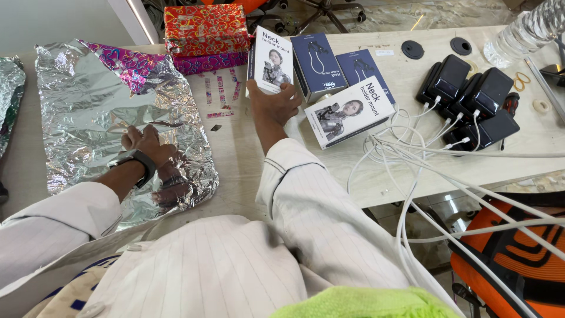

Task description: The person wraps a small box with red patterned wrapping paper, folds the edges, and secures them with clear tape. They then place the wrapped box on a stack and begin wrapping another box with silver foil.

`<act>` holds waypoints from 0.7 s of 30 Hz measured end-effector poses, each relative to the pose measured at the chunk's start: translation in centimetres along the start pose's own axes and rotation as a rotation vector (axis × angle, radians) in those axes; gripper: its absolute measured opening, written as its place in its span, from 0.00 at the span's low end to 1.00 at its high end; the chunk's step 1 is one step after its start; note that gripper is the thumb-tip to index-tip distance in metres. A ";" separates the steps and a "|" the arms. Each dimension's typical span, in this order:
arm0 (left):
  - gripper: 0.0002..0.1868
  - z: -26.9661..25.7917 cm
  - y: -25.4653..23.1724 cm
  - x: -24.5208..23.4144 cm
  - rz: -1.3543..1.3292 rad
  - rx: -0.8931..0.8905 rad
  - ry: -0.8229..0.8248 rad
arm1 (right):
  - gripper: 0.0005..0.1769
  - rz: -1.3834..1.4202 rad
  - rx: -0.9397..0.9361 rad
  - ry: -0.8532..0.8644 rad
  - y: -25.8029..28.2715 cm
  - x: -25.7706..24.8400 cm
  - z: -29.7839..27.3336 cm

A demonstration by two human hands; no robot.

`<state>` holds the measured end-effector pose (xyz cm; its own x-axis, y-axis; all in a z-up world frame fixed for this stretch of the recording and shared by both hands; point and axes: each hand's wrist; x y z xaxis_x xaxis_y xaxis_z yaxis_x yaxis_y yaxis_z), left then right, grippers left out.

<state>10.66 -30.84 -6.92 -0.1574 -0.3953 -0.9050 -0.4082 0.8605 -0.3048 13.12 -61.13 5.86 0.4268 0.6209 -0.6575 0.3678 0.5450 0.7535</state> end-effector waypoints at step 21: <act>0.43 -2.7 4.1 -4.0 0.036 0.114 0.013 | 0.49 0.309 0.060 -0.209 2.3 2.5 -10.8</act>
<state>7.18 -26.60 -3.73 -0.1816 -0.3670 -0.9123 -0.2973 0.9048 -0.3048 6.14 -52.28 5.89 0.6824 0.6191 -0.3888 0.2407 0.3120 0.9191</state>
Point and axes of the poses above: each hand's wrist, its own z-axis towards the middle knuckle, its own x-axis out of the palm, y = z × x, and after that the axes turned 9 degrees about -x, right-handed
